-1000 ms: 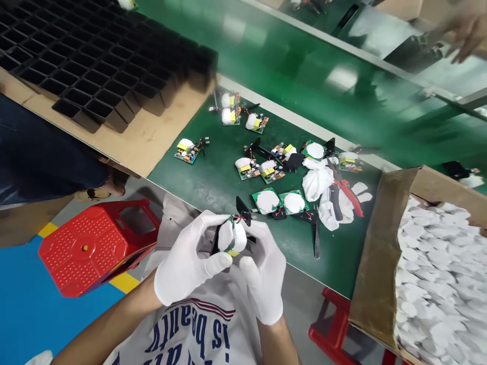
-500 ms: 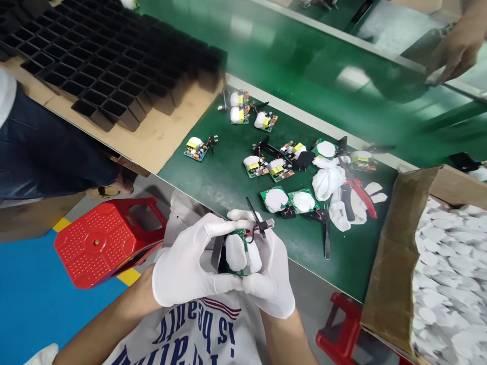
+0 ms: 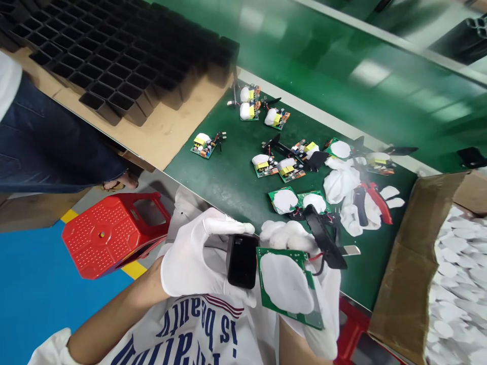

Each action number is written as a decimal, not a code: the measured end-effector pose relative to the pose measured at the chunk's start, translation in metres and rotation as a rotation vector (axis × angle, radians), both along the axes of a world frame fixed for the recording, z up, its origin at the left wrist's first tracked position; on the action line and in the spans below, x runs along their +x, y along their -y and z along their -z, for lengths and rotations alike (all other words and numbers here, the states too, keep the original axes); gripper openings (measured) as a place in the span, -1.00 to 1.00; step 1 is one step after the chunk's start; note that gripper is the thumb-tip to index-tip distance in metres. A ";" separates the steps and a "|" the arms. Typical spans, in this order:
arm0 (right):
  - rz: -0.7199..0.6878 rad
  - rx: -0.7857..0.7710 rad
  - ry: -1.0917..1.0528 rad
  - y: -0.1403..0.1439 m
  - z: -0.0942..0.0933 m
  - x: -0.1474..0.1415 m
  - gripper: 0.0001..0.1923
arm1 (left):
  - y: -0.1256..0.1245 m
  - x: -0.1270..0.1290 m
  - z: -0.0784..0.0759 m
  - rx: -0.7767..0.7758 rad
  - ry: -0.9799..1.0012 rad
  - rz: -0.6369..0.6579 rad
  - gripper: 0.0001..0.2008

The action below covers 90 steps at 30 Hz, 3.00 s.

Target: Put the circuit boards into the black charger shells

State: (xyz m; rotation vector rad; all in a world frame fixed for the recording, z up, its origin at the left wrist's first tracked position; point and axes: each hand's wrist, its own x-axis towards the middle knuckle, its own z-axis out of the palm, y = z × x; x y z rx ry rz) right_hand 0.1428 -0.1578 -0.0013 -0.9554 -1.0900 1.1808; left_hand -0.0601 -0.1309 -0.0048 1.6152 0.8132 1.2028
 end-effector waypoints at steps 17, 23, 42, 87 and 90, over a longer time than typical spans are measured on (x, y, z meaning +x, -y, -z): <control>-0.073 0.093 0.089 -0.006 -0.028 -0.008 -0.29 | -0.001 -0.009 -0.006 0.136 -0.177 0.004 -0.13; -0.074 0.099 0.117 -0.009 -0.028 -0.006 -0.22 | 0.000 -0.011 -0.006 0.123 -0.171 0.022 -0.08; -0.070 0.129 0.246 -0.003 -0.023 -0.004 -0.24 | -0.002 -0.012 -0.003 0.114 -0.141 0.030 -0.09; -0.152 -0.002 0.330 -0.017 -0.010 -0.007 -0.53 | -0.002 0.001 0.012 -0.092 -0.066 -0.037 -0.24; -0.133 -0.052 0.329 -0.018 -0.005 -0.004 -0.65 | -0.001 0.004 0.016 -0.147 -0.068 -0.029 -0.21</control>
